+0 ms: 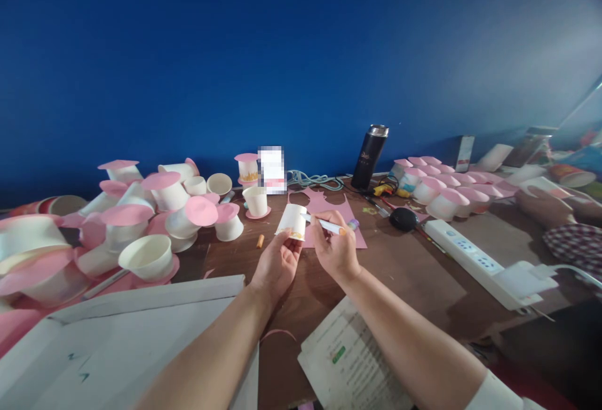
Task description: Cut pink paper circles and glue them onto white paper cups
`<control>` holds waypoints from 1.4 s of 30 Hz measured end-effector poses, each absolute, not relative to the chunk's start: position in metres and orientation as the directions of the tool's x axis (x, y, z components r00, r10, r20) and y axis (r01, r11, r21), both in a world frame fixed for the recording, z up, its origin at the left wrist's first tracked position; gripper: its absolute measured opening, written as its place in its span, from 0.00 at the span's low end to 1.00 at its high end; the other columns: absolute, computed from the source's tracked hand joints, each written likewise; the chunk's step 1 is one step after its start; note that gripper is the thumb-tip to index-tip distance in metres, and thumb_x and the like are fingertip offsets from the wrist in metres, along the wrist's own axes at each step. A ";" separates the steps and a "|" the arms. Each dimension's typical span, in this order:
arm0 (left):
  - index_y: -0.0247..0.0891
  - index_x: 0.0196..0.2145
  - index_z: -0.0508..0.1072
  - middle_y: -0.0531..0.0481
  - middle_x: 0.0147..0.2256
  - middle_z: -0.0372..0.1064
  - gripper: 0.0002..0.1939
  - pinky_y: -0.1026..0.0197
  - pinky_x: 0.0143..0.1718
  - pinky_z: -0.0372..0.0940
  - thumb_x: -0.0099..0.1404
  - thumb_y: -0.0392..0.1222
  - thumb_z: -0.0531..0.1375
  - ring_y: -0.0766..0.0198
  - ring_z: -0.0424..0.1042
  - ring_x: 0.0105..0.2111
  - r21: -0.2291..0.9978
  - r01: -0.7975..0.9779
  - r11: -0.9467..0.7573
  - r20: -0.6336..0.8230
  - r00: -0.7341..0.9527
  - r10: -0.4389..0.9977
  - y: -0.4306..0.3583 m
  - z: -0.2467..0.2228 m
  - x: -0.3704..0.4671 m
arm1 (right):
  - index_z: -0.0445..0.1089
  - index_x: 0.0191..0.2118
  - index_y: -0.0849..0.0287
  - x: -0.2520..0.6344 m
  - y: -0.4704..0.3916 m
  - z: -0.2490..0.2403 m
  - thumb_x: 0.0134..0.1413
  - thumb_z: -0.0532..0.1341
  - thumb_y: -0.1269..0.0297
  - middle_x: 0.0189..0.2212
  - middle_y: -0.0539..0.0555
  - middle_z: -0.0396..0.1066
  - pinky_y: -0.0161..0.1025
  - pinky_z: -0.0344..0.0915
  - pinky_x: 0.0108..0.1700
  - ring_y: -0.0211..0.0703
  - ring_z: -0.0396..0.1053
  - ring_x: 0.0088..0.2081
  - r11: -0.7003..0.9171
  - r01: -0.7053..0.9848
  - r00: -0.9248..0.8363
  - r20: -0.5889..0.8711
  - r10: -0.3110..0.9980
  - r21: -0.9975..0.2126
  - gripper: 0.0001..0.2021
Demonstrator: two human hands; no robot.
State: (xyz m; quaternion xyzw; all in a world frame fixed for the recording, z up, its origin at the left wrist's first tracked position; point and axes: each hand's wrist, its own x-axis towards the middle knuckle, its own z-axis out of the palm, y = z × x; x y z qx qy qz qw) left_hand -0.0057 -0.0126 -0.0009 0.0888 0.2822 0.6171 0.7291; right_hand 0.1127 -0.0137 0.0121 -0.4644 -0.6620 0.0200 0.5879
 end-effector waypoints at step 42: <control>0.37 0.36 0.72 0.48 0.33 0.72 0.06 0.64 0.47 0.64 0.60 0.32 0.59 0.67 0.72 0.37 0.482 -0.850 0.211 -0.256 0.093 0.962 -0.012 -0.002 -0.009 | 0.68 0.35 0.58 0.107 -0.022 0.015 0.59 0.56 0.65 0.28 0.51 0.71 0.32 0.65 0.33 0.37 0.70 0.29 0.587 0.602 0.001 0.736 0.677 -0.541 0.06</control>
